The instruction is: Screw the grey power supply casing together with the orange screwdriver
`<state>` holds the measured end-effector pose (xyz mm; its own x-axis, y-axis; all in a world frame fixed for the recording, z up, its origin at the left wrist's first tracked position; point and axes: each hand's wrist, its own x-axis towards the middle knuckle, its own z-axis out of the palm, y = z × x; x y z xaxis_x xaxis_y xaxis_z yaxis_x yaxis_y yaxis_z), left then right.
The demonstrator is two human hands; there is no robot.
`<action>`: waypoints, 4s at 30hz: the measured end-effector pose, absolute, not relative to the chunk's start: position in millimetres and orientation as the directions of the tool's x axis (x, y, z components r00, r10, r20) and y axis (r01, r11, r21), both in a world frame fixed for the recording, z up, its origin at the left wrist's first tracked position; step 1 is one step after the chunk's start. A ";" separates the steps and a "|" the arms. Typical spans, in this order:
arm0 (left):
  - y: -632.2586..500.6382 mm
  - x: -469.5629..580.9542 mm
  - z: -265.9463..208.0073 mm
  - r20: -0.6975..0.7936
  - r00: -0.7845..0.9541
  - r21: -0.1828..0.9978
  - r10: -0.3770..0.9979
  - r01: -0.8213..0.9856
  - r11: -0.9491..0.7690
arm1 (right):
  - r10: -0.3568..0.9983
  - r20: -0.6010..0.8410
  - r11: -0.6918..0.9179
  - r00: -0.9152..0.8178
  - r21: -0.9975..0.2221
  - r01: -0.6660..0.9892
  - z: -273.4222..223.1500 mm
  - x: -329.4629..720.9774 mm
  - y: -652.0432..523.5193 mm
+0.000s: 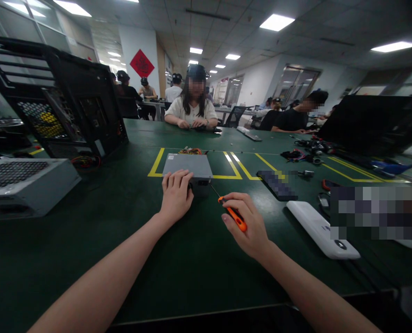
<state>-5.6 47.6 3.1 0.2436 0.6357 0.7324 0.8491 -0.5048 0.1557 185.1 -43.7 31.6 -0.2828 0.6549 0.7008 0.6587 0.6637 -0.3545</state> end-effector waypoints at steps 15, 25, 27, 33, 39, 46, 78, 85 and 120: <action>47.2 -5.2 3.9 0.728 0.239 0.162 0.643 0.850 -0.501 | 0.691 0.671 0.655 -0.268 -0.426 0.624 27.3 183.6 -39.7; 47.2 -5.1 3.7 0.732 0.237 0.164 0.639 0.849 -0.503 | 0.656 0.645 0.694 -0.393 -0.310 0.650 31.0 182.3 -41.5; 47.0 -5.2 3.8 0.730 0.237 0.166 0.641 0.848 -0.503 | 0.687 0.649 0.666 -0.326 -0.384 0.640 29.7 182.0 -40.9; 46.5 -5.2 3.8 0.730 0.238 0.180 0.641 0.837 -0.516 | 0.681 0.598 0.699 -0.422 -0.359 0.618 30.3 179.8 -42.2; 46.5 -5.1 4.3 0.729 0.235 0.178 0.643 0.842 -0.509 | 0.688 0.633 0.670 -0.355 -0.367 0.645 30.1 180.9 -42.5; 46.7 -5.1 4.1 0.733 0.238 0.170 0.637 0.843 -0.511 | 0.627 0.664 0.721 -0.408 -0.298 0.625 31.2 179.2 -42.7; 46.9 -5.6 4.0 0.735 0.233 0.178 0.637 0.839 -0.514 | 0.564 0.694 0.747 -0.447 -0.200 0.634 29.2 178.2 -40.1; 46.2 -5.7 4.3 0.727 0.242 0.169 0.643 0.844 -0.509 | 0.639 0.706 0.666 -0.304 -0.311 0.678 22.6 179.9 -38.9; 30.8 18.1 -6.3 0.427 0.550 -0.070 0.717 0.811 -0.581 | 0.543 0.732 0.757 -0.411 -0.215 0.618 26.9 177.9 -38.5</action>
